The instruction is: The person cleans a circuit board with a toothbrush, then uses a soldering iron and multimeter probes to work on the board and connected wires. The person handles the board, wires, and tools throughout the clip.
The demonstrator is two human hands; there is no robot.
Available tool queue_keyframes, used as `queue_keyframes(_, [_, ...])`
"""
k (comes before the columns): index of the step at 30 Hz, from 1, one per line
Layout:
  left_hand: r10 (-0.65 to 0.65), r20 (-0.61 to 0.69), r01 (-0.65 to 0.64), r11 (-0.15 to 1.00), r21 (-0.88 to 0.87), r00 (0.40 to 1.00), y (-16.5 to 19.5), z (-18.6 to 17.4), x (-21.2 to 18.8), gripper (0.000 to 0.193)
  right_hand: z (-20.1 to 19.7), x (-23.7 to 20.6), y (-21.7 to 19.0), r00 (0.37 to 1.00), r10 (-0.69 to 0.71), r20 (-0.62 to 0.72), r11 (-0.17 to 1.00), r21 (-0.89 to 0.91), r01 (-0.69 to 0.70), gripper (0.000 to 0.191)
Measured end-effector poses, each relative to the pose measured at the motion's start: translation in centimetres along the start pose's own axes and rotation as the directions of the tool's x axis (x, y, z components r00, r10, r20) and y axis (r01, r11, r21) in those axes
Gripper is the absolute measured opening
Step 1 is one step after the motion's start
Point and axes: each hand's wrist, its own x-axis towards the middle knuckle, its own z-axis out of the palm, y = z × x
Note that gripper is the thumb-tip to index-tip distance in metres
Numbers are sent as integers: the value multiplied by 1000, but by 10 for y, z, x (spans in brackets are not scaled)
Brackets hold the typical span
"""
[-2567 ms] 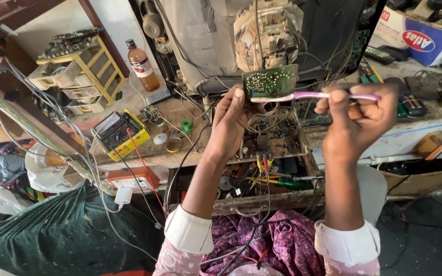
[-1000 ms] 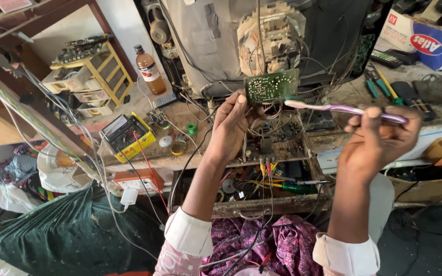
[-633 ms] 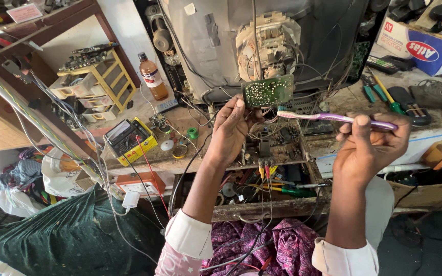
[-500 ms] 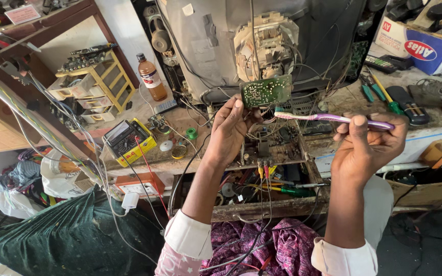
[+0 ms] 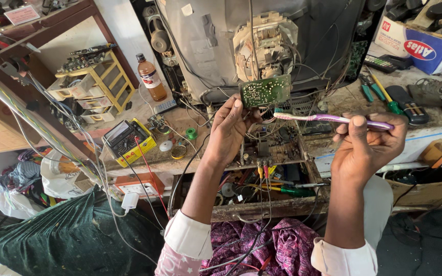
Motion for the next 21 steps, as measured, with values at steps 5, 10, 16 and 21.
queue_keyframes(5, [-6,-9,6,1000,7,1000,0,1,0,29,-1,0,0,1000,-4,-8,1000,3,4,37])
queue_keyframes(10, [-13,-14,13,1000,-4,1000,-1,-2,0,28,-8,1,-2,1000,-1,-25,1000,-20,1,37])
queue_keyframes(16, [-19,-31,18,999,-32,999,1,3,0,28,-13,2,-8,999,-1,-32,999,-42,0,35])
queue_keyframes(21, [8,-134,12,989,146,991,10,5,-6,36,-34,8,-14,998,-17,-53,996,-85,12,32])
